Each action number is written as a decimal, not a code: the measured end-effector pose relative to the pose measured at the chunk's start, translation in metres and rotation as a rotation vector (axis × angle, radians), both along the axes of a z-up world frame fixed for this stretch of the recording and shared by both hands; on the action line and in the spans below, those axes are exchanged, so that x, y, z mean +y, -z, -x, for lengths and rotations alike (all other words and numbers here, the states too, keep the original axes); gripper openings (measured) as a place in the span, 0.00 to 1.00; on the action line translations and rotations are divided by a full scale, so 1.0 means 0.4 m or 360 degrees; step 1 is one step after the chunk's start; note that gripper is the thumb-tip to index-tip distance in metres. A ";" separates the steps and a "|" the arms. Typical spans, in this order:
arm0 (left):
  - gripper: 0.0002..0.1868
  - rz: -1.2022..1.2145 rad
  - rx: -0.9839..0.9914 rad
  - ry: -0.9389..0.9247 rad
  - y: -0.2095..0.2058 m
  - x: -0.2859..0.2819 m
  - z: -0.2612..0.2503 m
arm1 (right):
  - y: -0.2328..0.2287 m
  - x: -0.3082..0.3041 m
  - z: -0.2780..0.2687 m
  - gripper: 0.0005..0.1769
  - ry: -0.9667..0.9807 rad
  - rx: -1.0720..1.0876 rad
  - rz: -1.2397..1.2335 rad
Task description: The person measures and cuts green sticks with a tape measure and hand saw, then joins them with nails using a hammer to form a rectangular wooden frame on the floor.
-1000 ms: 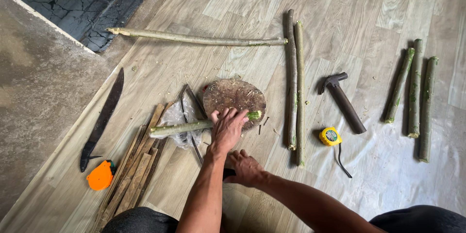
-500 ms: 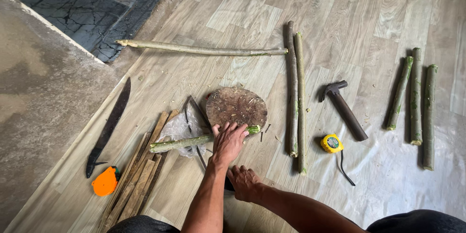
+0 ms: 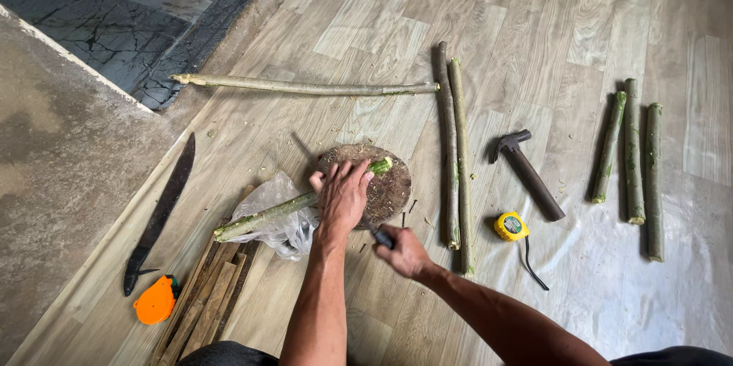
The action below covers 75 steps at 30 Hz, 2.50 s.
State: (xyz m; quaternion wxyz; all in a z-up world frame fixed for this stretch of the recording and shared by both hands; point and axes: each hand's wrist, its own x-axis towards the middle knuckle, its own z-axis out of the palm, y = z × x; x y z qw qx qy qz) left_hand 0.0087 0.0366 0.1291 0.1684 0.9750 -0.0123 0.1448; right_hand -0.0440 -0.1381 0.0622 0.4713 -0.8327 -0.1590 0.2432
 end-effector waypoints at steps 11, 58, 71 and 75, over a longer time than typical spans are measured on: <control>0.20 0.0070 -0.0005 -0.0024 0.136 -0.074 0.000 | 0.058 -0.143 -0.024 0.13 0.0796 0.0311 -0.0552; 0.15 0.0182 0.0251 -0.0229 0.313 -0.193 -0.093 | 0.142 -0.209 -0.069 0.42 0.1060 0.0723 -0.0519; 0.16 0.0223 0.0347 -0.0328 0.336 -0.192 -0.104 | 0.120 -0.216 -0.078 0.42 0.1036 0.0731 -0.0657; 0.17 0.0229 0.0413 -0.0394 0.347 -0.198 -0.108 | 0.103 -0.251 -0.037 0.41 0.1027 0.0798 -0.0569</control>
